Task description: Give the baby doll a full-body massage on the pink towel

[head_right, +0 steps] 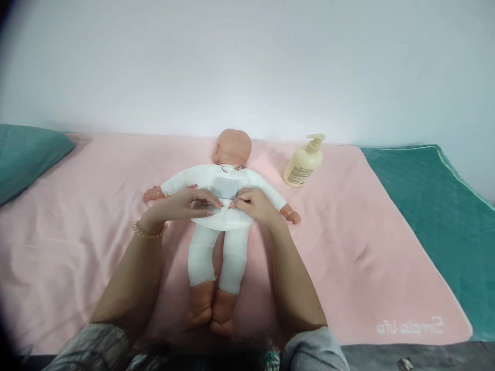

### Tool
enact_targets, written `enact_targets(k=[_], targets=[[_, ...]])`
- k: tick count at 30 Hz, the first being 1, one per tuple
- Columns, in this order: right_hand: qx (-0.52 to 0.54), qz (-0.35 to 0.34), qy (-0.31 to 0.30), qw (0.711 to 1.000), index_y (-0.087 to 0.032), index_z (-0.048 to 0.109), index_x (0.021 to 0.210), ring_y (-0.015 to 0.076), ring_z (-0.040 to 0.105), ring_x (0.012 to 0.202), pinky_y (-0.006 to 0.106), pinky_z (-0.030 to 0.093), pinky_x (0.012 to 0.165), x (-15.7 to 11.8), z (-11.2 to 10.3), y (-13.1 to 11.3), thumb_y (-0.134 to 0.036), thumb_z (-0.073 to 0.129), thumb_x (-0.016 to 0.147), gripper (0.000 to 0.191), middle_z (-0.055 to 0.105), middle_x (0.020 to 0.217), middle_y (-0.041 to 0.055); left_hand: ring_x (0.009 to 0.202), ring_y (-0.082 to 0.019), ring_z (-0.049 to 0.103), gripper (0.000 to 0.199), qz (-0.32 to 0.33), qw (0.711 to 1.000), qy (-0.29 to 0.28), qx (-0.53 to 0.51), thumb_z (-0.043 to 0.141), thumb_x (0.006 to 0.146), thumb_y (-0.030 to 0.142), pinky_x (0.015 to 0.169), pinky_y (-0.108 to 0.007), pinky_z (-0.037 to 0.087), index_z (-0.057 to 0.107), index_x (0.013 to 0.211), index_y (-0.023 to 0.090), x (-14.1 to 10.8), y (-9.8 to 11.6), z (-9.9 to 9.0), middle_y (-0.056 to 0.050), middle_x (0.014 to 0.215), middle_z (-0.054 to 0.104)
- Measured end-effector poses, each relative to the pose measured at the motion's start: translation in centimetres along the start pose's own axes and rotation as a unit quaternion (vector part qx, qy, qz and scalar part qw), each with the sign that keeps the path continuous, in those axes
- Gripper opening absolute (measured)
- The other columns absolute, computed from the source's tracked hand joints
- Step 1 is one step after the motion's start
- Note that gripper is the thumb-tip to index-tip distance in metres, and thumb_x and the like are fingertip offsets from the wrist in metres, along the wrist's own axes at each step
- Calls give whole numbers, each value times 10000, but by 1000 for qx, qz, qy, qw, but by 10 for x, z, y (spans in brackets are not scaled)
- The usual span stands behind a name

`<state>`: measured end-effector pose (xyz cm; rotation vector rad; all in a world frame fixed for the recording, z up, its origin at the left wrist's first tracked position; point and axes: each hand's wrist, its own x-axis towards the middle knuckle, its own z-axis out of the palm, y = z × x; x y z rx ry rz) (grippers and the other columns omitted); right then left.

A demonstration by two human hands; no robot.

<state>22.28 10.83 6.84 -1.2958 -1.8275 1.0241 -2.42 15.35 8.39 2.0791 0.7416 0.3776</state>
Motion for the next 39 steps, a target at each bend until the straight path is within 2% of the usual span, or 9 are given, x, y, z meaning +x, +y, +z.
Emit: enact_targets(k=[3, 6, 16, 21, 23, 26, 29, 32, 39], targets=[[20, -22, 40, 999, -215, 794, 757, 174, 619, 813, 285, 430, 700, 0, -1, -1, -195, 543, 831, 262, 664, 850, 30, 890, -227, 652, 281, -6, 999, 32, 6, 571, 910, 411, 739, -375, 547, 735, 1036, 220, 0, -2, -2, -55, 1073, 732], [26, -29, 81, 996, -215, 792, 756, 177, 624, 828, 295, 441, 739, 1, -1, 0, -180, 538, 822, 265, 679, 868, 35, 941, -233, 643, 268, -11, 998, 63, 2, 578, 905, 411, 757, -366, 536, 747, 988, 220, 0, -1, -3, -57, 1080, 730], [-5, -27, 70, 997, -215, 760, 706, 178, 620, 797, 306, 440, 720, 8, 8, 10, -178, 537, 810, 249, 664, 816, 21, 707, -186, 584, 288, -43, 995, 80, 29, 578, 889, 433, 608, -312, 421, 747, 889, 200, 8, 5, 7, -30, 824, 717], [-13, -105, 200, 974, -209, 679, 678, 203, 609, 885, 354, 464, 839, 19, 15, 15, -212, 514, 856, 243, 616, 890, 47, 925, -226, 643, 293, 1, 980, 187, -70, 584, 901, 449, 762, -333, 492, 725, 954, 198, 9, 1, 8, -56, 997, 732], [-35, -135, 240, 961, -215, 668, 778, 228, 599, 983, 389, 454, 923, 24, 19, 17, -262, 505, 898, 208, 623, 975, 67, 1013, -235, 643, 298, 19, 965, 244, -90, 570, 916, 441, 856, -354, 500, 706, 1001, 190, 11, -3, 11, -74, 1067, 723], [-82, -141, 236, 958, -230, 655, 992, 247, 568, 1098, 416, 427, 1001, 29, 23, 18, -327, 491, 945, 196, 642, 1097, 85, 1157, -235, 598, 316, 43, 952, 301, -32, 538, 935, 408, 1008, -380, 454, 659, 1129, 191, 18, -10, 18, -90, 1199, 683], [-123, -116, 209, 963, -226, 654, 1049, 254, 557, 1126, 422, 409, 1028, 30, 25, 18, -357, 462, 975, 243, 661, 1111, 93, 1225, -234, 554, 360, 46, 953, 293, 58, 487, 953, 414, 1075, -404, 408, 609, 1215, 199, 26, -14, 25, -91, 1274, 649], [-146, -97, 181, 968, -221, 665, 1005, 258, 570, 1094, 424, 409, 1016, 31, 25, 16, -350, 455, 982, 248, 682, 1073, 89, 1194, -250, 565, 367, 29, 956, 267, 119, 418, 978, 434, 1076, -438, 398, 620, 1175, 200, 31, -15, 28, -89, 1225, 671], [-149, -86, 164, 971, -204, 668, 945, 249, 585, 1044, 396, 412, 997, 33, 25, 14, -315, 459, 977, 238, 690, 1021, 90, 1121, -266, 586, 402, 27, 955, 249, 158, 383, 986, 470, 1038, -447, 412, 652, 1069, 183, 37, -19, 27, -94, 1145, 692]])
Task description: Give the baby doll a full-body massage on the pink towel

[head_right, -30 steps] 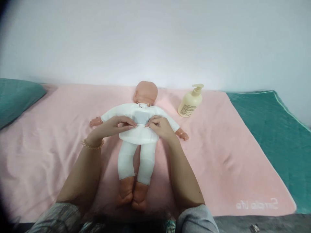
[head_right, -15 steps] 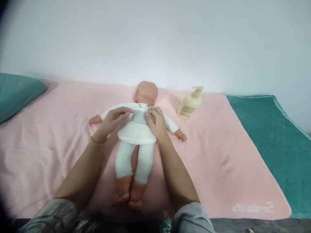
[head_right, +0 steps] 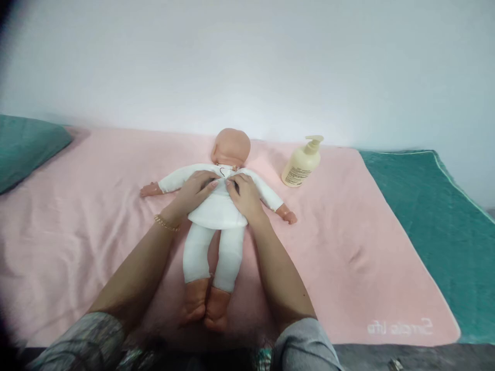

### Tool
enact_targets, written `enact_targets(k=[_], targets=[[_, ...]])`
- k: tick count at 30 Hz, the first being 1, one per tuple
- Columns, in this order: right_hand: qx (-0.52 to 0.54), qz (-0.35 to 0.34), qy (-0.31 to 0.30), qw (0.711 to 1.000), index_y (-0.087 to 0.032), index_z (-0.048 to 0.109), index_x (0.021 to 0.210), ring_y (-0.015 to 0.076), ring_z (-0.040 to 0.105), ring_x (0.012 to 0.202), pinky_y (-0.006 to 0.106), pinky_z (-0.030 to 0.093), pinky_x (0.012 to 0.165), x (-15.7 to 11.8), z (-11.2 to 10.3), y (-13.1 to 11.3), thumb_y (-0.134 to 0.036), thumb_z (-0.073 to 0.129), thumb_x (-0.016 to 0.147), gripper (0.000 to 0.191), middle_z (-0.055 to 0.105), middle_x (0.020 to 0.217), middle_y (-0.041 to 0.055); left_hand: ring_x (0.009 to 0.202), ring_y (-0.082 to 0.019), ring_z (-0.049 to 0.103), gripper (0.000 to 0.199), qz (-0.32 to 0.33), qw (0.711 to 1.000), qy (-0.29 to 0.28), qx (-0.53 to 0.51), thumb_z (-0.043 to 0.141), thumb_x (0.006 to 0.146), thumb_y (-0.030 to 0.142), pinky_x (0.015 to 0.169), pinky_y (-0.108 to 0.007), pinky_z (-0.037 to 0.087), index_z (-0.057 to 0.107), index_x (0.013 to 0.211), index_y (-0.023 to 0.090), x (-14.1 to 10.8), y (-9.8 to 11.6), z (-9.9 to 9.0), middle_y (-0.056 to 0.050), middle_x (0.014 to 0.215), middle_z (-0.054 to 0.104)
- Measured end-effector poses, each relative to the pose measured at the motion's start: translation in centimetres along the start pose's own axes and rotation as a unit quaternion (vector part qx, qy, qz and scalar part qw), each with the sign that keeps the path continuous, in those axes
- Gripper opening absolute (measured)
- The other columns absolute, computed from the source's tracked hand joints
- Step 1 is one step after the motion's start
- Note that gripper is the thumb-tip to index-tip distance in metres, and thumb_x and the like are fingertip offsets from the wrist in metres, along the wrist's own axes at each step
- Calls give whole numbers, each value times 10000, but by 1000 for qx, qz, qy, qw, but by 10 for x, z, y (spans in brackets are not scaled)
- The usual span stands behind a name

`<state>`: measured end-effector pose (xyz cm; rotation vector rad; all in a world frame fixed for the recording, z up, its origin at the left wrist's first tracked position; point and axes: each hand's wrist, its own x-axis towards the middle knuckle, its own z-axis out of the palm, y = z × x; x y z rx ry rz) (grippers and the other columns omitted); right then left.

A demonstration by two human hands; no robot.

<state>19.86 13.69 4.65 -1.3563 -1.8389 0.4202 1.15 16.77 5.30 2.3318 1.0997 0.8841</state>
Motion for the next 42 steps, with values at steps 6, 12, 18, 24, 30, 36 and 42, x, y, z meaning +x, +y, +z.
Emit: enact_targets(k=[6, 12, 18, 24, 30, 36, 42], targets=[[23, -15, 49, 998, -207, 642, 1111, 257, 549, 1181, 415, 398, 1065, -4, 4, 5, -340, 485, 965, 252, 658, 1184, 109, 1219, -240, 543, 366, 14, 998, 55, -1, 410, 990, 431, 1089, -417, 382, 603, 1183, 187, -4, 0, 5, -95, 1255, 651], [19, -12, 16, 1000, -214, 634, 1182, 261, 541, 1229, 443, 387, 1096, -3, 4, 5, -412, 466, 980, 329, 650, 1253, 104, 1271, -244, 520, 410, 6, 999, 40, 12, 420, 985, 443, 1122, -422, 357, 584, 1250, 177, -4, -4, 8, -98, 1316, 628], [18, 0, -4, 1000, -197, 660, 1149, 276, 559, 1203, 457, 401, 1077, -1, 3, 5, -464, 459, 983, 373, 677, 1206, 117, 1248, -247, 540, 397, 1, 1000, 12, 12, 425, 981, 446, 1113, -423, 362, 606, 1219, 185, -2, -5, 5, -84, 1286, 651], [14, -6, 14, 1000, -211, 630, 1226, 257, 525, 1266, 450, 375, 1118, -3, 4, 8, -445, 459, 985, 378, 640, 1303, 98, 1271, -246, 519, 431, -1, 999, 31, 10, 414, 985, 447, 1120, -427, 359, 568, 1277, 170, -3, -5, 8, -100, 1328, 621], [3, 4, -4, 1000, -208, 631, 1243, 266, 526, 1272, 469, 373, 1116, -2, 5, 9, -428, 466, 982, 380, 643, 1315, 99, 1285, -249, 511, 440, -4, 1000, 18, 17, 410, 985, 454, 1134, -432, 343, 575, 1281, 174, -2, -7, 8, -100, 1340, 616], [1, 2, -11, 1000, -201, 638, 1230, 270, 535, 1263, 470, 385, 1108, -1, 5, 10, -452, 446, 990, 396, 655, 1289, 105, 1277, -259, 516, 422, -13, 1000, 7, 18, 409, 985, 452, 1128, -445, 346, 579, 1265, 187, -2, -5, 8, -96, 1329, 621], [-4, -8, 17, 1000, -186, 599, 1284, 256, 502, 1308, 446, 358, 1141, -3, 6, 10, -456, 441, 991, 429, 599, 1365, 121, 1285, -274, 494, 552, -23, 998, 54, -7, 414, 986, 467, 1119, -414, 355, 452, 1388, 91, -6, -1, 8, -150, 1389, 559]])
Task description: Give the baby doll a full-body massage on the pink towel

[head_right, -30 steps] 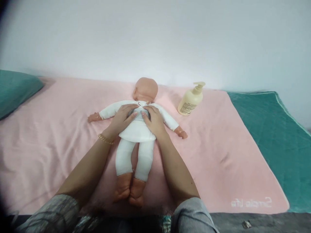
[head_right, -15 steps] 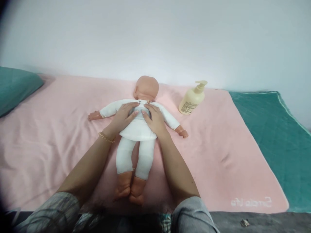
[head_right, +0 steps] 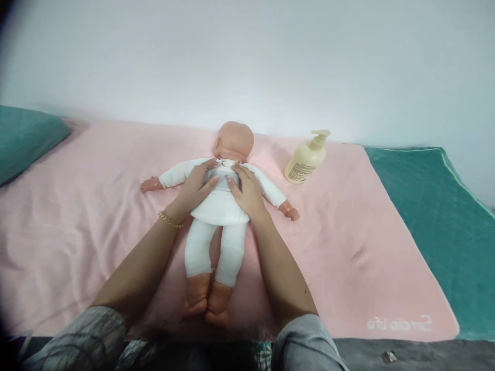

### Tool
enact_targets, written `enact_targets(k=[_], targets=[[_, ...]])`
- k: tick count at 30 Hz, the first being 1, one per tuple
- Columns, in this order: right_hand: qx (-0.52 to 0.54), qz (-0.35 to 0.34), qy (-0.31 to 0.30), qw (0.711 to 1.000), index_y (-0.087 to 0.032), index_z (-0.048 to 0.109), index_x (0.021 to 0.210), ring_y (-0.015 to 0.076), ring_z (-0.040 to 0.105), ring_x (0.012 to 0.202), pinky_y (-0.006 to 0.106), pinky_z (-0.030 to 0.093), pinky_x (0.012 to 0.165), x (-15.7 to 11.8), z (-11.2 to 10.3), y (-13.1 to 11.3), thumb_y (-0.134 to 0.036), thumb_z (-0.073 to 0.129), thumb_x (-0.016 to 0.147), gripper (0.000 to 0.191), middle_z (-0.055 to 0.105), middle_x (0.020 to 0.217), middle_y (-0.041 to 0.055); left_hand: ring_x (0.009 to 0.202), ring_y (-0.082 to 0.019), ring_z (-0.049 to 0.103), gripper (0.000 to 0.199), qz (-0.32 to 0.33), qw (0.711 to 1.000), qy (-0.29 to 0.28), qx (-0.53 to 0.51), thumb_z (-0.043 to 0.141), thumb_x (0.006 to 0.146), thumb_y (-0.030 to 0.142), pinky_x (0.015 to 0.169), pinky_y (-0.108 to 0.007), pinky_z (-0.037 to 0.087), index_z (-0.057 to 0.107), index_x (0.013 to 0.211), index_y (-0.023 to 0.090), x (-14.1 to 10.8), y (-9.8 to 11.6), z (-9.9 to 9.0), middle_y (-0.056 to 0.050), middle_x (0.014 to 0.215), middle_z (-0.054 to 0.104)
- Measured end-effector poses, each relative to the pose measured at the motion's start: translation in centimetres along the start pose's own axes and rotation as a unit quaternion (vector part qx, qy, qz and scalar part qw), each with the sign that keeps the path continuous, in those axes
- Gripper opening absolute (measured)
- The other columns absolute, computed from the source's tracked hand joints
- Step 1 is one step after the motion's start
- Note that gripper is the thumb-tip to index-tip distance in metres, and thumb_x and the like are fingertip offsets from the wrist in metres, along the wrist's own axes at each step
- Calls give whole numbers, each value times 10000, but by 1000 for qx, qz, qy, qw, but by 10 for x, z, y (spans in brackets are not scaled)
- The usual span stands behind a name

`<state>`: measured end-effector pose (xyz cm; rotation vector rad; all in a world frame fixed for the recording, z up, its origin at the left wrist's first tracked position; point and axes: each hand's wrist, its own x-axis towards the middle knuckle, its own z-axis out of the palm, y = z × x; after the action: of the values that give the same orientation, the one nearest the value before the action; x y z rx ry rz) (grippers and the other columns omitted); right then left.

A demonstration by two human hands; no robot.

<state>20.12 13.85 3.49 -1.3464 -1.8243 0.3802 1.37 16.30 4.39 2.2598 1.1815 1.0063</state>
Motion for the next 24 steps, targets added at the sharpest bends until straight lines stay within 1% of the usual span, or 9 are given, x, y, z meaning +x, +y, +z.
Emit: enact_targets(k=[5, 8, 10, 13, 15, 17, 19, 21, 24], targets=[[-12, 12, -26, 1000, -196, 582, 1310, 268, 482, 1333, 481, 349, 1140, 1, 1, 1, -445, 447, 990, 427, 576, 1398, 120, 1326, -278, 454, 529, -7, 1000, -20, -5, 428, 978, 478, 1127, -449, 346, 474, 1378, 134, 1, -3, 1, -137, 1405, 558], [-10, 13, -34, 999, -201, 572, 1324, 266, 473, 1345, 485, 335, 1149, 1, 0, 1, -455, 425, 998, 439, 567, 1409, 117, 1308, -258, 471, 489, -9, 1000, -11, -22, 437, 978, 458, 1121, -433, 357, 485, 1361, 159, 1, -3, 2, -119, 1385, 574], [-10, 12, -37, 999, -197, 564, 1335, 264, 467, 1353, 478, 329, 1156, 1, 0, 1, -473, 407, 1003, 460, 560, 1415, 119, 1269, -236, 503, 429, -9, 999, 20, -41, 440, 978, 432, 1100, -401, 380, 520, 1311, 174, 0, -2, 0, -109, 1339, 599], [-7, 13, -33, 999, -183, 557, 1348, 266, 464, 1357, 467, 325, 1163, -1, -1, 0, -498, 396, 1003, 495, 557, 1417, 129, 1143, -225, 563, 311, -20, 993, 109, -47, 441, 975, 400, 1021, -380, 430, 591, 1151, 191, -2, 2, -7, -97, 1174, 653], [-4, 15, -29, 999, -190, 549, 1359, 268, 459, 1361, 474, 321, 1165, -3, -2, -1, -503, 397, 1001, 499, 551, 1425, 124, 981, -216, 585, 256, -58, 984, 165, -42, 442, 969, 392, 917, -365, 462, 614, 950, 203, -2, 4, -14, -68, 960, 663], [-1, 16, -27, 999, -205, 539, 1370, 267, 455, 1365, 484, 322, 1165, -5, -3, -2, -507, 396, 1000, 498, 543, 1437, 112, 779, -184, 553, 295, -119, 971, 195, -71, 430, 963, 378, 766, -323, 469, 546, 752, 208, -2, 4, -23, -27, 742, 584], [0, 16, -27, 1000, -208, 534, 1376, 266, 454, 1366, 488, 324, 1165, -6, -3, -3, -512, 391, 1000, 504, 539, 1441, 107, 633, -149, 487, 331, -175, 959, 191, -118, 420, 946, 352, 636, -283, 429, 451, 650, 208, -2, 3, -32, 5, 617, 479], [1, 15, -24, 1000, -204, 532, 1376, 264, 453, 1367, 487, 324, 1167, -7, -3, -3, -517, 386, 1001, 510, 539, 1441, 108, 552, -131, 436, 342, -203, 961, 157, -107, 416, 924, 323, 566, -271, 370, 395, 604, 206, -2, 3, -40, 17, 556, 427], [3, 16, -16, 1000, -196, 534, 1371, 261, 451, 1368, 481, 328, 1169, -8, -3, -3, -526, 391, 999, 518, 539, 1438, 114, 520, -141, 406, 319, -227, 967, 97, 64, 426, 884, 271, 546, -294, 287, 379, 575, 205, -4, 6, -47, 6, 517, 437]])
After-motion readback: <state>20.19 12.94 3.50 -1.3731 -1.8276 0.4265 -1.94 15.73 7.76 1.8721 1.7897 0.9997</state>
